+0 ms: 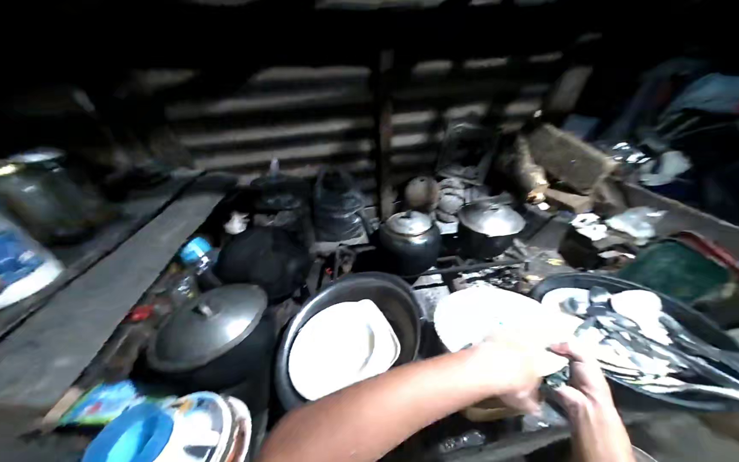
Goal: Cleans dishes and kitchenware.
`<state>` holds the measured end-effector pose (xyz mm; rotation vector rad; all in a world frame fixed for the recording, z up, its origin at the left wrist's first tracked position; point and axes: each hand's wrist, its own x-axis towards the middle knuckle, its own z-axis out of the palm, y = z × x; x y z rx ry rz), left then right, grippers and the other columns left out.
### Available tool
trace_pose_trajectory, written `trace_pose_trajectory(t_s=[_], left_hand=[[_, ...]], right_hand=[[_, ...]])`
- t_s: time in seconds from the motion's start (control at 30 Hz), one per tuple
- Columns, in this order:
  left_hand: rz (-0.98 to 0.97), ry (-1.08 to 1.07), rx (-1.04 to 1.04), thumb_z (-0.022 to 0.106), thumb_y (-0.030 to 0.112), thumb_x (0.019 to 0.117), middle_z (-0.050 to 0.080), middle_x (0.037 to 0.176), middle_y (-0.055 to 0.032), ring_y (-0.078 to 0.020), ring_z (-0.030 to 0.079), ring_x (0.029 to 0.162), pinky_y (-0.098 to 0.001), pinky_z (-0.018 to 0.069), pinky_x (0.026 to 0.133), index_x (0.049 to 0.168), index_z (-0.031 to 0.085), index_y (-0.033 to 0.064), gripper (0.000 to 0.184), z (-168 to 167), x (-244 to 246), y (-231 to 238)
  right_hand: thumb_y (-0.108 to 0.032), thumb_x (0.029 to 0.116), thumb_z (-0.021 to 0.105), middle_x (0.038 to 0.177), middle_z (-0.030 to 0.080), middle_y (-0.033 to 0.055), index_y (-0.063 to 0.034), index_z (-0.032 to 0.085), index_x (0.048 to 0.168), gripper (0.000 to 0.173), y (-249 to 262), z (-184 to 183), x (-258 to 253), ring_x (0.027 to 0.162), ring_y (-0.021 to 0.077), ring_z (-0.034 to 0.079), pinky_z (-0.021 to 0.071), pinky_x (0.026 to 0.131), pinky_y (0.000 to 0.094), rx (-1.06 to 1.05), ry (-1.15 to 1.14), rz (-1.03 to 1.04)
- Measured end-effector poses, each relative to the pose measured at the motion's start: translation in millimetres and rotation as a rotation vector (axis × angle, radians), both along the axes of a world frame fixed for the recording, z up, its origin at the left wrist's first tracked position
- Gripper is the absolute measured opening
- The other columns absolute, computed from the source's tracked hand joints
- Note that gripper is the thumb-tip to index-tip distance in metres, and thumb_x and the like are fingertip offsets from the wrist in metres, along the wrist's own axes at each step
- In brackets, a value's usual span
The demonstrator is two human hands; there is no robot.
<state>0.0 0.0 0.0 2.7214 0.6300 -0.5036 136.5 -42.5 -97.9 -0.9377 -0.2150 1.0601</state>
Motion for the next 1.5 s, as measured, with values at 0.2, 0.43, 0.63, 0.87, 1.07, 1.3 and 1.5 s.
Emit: trace_pose_trajectory(t_s=[0.2, 0.43, 0.63, 0.87, 1.07, 1.3, 1.5], left_hand=[[0.330, -0.834, 0.059, 0.047, -0.004, 0.0983, 0.068, 0.127, -0.0235, -0.0365, 0.066, 0.119, -0.0499, 0.0499, 0.105, 0.134, 0.062, -0.0064, 0.039, -50.5, -26.6, 14.1], [0.626, -1.479, -0.601, 0.040, -0.008, 0.0978, 0.065, 0.121, -0.0207, -0.0113, 0.063, 0.109, -0.0264, 0.0502, 0.100, 0.130, 0.055, -0.0157, 0.036, -73.0, -44.9, 46.5], [0.891, -1.568, -0.780, 0.042, -0.004, 0.1037, 0.067, 0.113, -0.0159, -0.0116, 0.066, 0.100, -0.0284, 0.0552, 0.092, 0.127, 0.057, -0.0110, 0.029, -90.4, -46.6, 28.0], [0.938, -1.668, -0.739, 0.043, 0.000, 0.1048, 0.067, 0.114, -0.0155, -0.0098, 0.067, 0.099, -0.0267, 0.0560, 0.091, 0.129, 0.056, -0.0113, 0.030, -108.7, -43.8, 15.4], [0.933, -1.229, -1.089, 0.050, 0.002, 0.1048, 0.070, 0.105, -0.0107, -0.0121, 0.070, 0.093, -0.0313, 0.0595, 0.087, 0.129, 0.050, -0.0055, 0.025, -95.7, -65.6, 26.1], [1.027, -1.420, -1.302, 0.039, 0.006, 0.1081, 0.069, 0.104, -0.0103, -0.0154, 0.068, 0.096, -0.0347, 0.0581, 0.087, 0.124, 0.055, -0.0029, 0.024, -110.6, -68.0, 34.8], [1.157, -1.776, -1.444, 0.036, 0.015, 0.1112, 0.069, 0.113, -0.0155, -0.0217, 0.070, 0.101, -0.0399, 0.0601, 0.087, 0.133, 0.050, 0.0001, 0.030, -113.1, -65.6, 39.5]], right_hand=[[-0.011, 0.1030, 0.055, 0.102, 0.062, 0.0088, 0.0066, 0.040, 0.137, 0.041, 33.0, 30.3, -45.4, 0.082, 0.0079, 0.064, 0.0565, 0.071, 0.0256, 0.096, -0.554, -0.217], [-0.029, 0.0946, 0.060, 0.125, 0.069, 0.0278, 0.0046, 0.075, 0.101, 0.037, 98.6, 13.6, -59.0, 0.125, 0.0464, 0.062, 0.0452, 0.109, 0.0599, 0.434, -1.506, -0.549], [-0.018, 0.0915, 0.065, 0.128, 0.068, 0.0247, 0.0047, 0.074, 0.111, 0.031, 96.8, 10.6, -55.3, 0.126, 0.0435, 0.061, 0.0480, 0.107, 0.0576, 0.205, -1.560, -0.350], [-0.021, 0.0951, 0.065, 0.115, 0.070, 0.0238, 0.0065, 0.067, 0.122, 0.038, 102.8, 13.2, -14.8, 0.110, 0.0354, 0.067, 0.0508, 0.099, 0.0535, -0.007, -1.259, -0.286], [-0.033, 0.0950, 0.068, 0.104, 0.074, 0.0206, 0.0017, 0.075, 0.108, 0.038, 99.0, 48.1, -14.2, 0.101, 0.0363, 0.071, 0.0528, 0.093, 0.0581, -0.157, -1.486, -0.042], [-0.025, 0.0806, 0.075, 0.098, 0.074, 0.0185, -0.0048, 0.077, 0.095, 0.025, 102.4, 21.3, -55.4, 0.094, 0.0379, 0.071, 0.0532, 0.090, 0.0565, 0.544, -1.952, -0.290], [-0.024, 0.0946, 0.065, 0.128, 0.064, 0.0294, 0.0068, 0.066, 0.125, 0.043, 88.6, -3.2, -8.6, 0.119, 0.0430, 0.063, 0.0498, 0.101, 0.0568, -0.164, -1.483, -0.257]])
